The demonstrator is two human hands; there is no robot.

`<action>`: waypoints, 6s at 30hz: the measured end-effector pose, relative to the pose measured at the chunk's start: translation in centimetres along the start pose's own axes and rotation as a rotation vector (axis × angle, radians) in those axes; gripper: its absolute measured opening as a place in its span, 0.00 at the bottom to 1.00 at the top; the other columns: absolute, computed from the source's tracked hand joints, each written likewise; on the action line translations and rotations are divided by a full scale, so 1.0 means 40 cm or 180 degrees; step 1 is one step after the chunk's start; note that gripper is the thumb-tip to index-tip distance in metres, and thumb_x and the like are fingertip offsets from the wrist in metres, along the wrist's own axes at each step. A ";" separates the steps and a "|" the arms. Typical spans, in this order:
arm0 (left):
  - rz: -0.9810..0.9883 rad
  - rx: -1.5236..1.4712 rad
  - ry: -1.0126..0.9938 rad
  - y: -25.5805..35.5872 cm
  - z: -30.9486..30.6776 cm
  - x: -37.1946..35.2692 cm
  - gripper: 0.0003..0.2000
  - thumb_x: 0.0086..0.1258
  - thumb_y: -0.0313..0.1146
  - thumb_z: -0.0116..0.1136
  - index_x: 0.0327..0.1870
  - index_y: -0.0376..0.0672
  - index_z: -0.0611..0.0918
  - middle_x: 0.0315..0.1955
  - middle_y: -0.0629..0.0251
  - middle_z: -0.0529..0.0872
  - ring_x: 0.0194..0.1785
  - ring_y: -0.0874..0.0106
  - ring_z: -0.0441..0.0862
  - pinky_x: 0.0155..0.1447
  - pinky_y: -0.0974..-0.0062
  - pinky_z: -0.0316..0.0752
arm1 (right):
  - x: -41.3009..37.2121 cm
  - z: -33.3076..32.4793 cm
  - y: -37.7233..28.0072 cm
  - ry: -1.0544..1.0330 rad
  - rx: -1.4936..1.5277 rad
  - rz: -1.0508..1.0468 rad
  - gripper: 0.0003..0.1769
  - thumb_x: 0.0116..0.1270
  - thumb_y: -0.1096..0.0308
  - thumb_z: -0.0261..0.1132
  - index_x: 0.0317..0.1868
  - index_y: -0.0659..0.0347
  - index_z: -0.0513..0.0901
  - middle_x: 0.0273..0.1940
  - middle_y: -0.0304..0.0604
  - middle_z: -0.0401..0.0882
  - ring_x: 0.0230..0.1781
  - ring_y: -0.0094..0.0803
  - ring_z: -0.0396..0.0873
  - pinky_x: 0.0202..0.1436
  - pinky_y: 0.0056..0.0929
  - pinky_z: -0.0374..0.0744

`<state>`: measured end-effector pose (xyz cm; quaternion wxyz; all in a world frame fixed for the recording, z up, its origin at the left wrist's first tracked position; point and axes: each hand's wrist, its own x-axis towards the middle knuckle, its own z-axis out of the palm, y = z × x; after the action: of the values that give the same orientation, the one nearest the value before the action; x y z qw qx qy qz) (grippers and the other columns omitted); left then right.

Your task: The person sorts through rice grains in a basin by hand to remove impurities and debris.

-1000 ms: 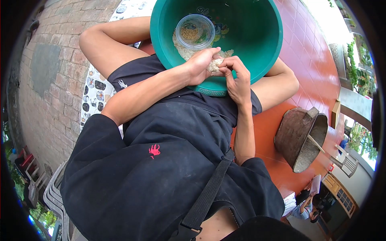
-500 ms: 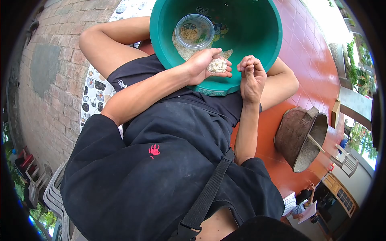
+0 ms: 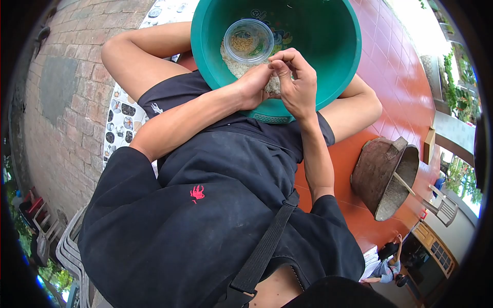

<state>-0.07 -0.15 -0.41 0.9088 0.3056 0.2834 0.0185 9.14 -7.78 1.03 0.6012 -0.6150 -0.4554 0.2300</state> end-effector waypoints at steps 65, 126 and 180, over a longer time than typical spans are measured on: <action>-0.0252 -0.0365 -0.0029 -0.005 -0.023 0.030 0.17 0.84 0.43 0.38 0.51 0.39 0.75 0.45 0.62 0.81 0.47 0.70 0.83 0.51 0.68 0.84 | -0.081 -0.057 0.021 -0.0641 -0.1777 -0.0527 0.15 0.53 0.73 0.75 0.42 0.61 0.85 0.49 0.43 0.80 0.53 0.41 0.76 0.54 0.36 0.79; -0.0379 -0.0310 0.0345 -0.018 -0.028 0.043 0.16 0.83 0.44 0.42 0.47 0.39 0.77 0.40 0.63 0.82 0.42 0.73 0.80 0.50 0.69 0.76 | -0.104 -0.079 0.027 -0.0620 -0.2049 -0.0580 0.11 0.55 0.79 0.74 0.41 0.62 0.87 0.37 0.40 0.83 0.37 0.34 0.79 0.38 0.30 0.80; -0.0386 -0.0252 0.0210 -0.010 -0.019 0.033 0.20 0.84 0.44 0.40 0.52 0.32 0.75 0.47 0.55 0.82 0.49 0.66 0.85 0.56 0.62 0.84 | -0.095 -0.118 -0.006 -0.0767 -0.2559 -0.0516 0.06 0.59 0.75 0.69 0.37 0.62 0.83 0.37 0.42 0.77 0.40 0.40 0.79 0.42 0.37 0.79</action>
<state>0.58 0.21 -1.80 0.9098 0.2510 0.3302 -0.0154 11.19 -13.48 1.06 0.2723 -0.7314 -0.6227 0.0563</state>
